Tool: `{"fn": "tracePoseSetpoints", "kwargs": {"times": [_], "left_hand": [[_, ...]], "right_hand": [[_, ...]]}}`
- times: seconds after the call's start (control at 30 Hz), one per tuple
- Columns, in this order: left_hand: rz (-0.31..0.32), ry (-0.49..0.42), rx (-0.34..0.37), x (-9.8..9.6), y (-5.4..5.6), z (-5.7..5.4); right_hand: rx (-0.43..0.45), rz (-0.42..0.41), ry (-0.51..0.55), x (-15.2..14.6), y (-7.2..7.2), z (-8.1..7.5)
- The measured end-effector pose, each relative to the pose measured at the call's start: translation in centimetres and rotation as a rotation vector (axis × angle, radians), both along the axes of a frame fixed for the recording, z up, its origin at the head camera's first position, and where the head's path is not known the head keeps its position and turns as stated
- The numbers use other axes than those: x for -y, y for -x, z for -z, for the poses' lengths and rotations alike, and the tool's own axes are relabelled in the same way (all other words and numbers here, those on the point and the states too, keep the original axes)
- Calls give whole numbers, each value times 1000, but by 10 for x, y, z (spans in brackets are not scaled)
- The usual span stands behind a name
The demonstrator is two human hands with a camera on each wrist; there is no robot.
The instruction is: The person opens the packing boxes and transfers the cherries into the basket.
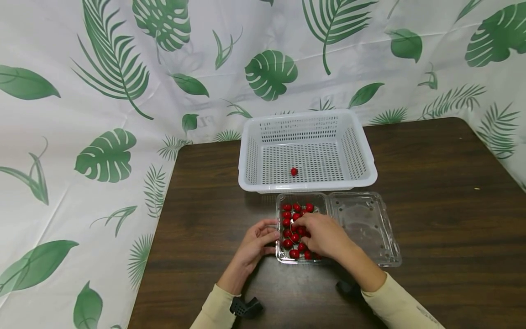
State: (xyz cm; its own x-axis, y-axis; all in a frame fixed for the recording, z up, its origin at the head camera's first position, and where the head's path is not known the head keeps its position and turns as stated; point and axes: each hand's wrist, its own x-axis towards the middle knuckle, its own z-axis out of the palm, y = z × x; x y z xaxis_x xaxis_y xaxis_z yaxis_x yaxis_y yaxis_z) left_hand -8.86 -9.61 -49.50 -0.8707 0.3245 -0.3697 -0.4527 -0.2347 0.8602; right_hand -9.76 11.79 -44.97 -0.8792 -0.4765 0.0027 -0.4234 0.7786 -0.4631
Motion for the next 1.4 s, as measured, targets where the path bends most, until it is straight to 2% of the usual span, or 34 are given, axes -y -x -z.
{"fn": "tracePoseSetpoints", "kwargs": {"times": [0.33,0.57,0.83,1.03,1.2,1.4], "left_hand": [[1,0,-1,0,1,0],[3,-12,-1,0,1,0],[1,-7,-2,0,0,2],[1,-13,-3,1,0,3],[0,-9,-4,2,0,3],[0,-20,1,1,-1,2]], "right_hand": [[2,1,45,-2,2,3],[2,23,89,-3,3,-5],[-44,56,251,-10,5,-25],[-68,114,400,-21,10,-42],[-143,181,485,-34,20,-49],[-292,254,500,-48,33,-50]]}}
